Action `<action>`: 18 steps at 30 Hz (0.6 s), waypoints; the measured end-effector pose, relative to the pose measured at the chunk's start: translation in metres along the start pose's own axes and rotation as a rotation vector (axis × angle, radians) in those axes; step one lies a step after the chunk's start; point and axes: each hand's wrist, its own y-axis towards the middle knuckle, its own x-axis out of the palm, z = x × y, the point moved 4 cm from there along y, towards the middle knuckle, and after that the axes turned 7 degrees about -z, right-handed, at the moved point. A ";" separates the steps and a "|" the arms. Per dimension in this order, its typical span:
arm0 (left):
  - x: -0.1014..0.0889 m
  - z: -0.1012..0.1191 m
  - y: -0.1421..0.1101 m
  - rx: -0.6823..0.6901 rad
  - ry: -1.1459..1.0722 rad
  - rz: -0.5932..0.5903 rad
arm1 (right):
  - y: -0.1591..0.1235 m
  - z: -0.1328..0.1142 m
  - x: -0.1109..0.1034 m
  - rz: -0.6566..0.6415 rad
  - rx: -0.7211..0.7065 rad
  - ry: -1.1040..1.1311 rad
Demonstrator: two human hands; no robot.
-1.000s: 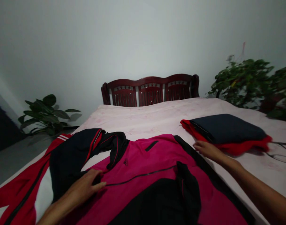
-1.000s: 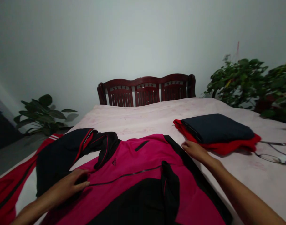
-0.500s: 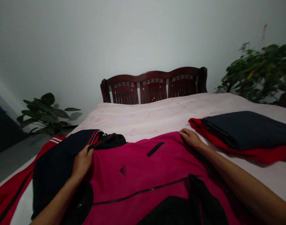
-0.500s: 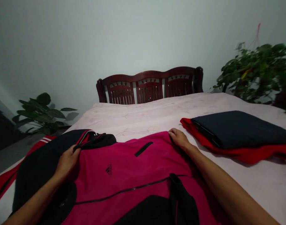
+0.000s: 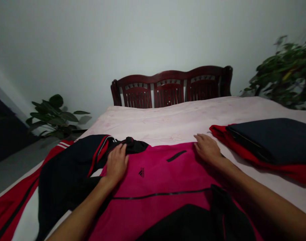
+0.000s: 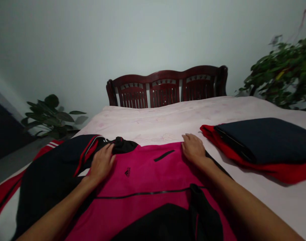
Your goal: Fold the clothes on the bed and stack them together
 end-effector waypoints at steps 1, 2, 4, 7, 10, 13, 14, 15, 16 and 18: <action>0.005 0.010 -0.009 0.075 -0.018 -0.082 | -0.005 -0.016 0.003 0.004 -0.137 -0.003; 0.012 0.017 -0.019 0.124 -0.028 -0.175 | -0.012 -0.029 0.009 -0.016 -0.272 0.002; 0.027 0.020 -0.040 0.136 -0.027 -0.322 | -0.024 -0.038 0.026 -0.089 -0.453 0.011; 0.040 0.007 -0.066 0.099 0.003 -0.376 | -0.025 -0.017 0.045 -0.243 -0.347 -0.063; 0.042 -0.006 -0.080 0.073 0.020 -0.321 | -0.009 -0.008 0.032 -0.404 -0.231 -0.139; 0.041 -0.008 -0.084 0.067 0.026 -0.232 | 0.018 -0.048 0.000 -0.507 -0.145 -0.163; 0.041 -0.007 -0.084 0.069 0.027 -0.200 | 0.027 -0.073 -0.011 -0.461 -0.151 -0.157; 0.042 -0.006 -0.084 0.075 0.027 -0.172 | 0.035 -0.103 -0.020 -0.416 -0.183 -0.128; 0.043 -0.005 -0.083 0.082 0.025 -0.148 | 0.042 -0.137 -0.027 -0.376 -0.240 -0.086; 0.046 -0.004 -0.084 0.093 0.021 -0.107 | 0.051 -0.206 -0.033 -0.350 -0.383 0.019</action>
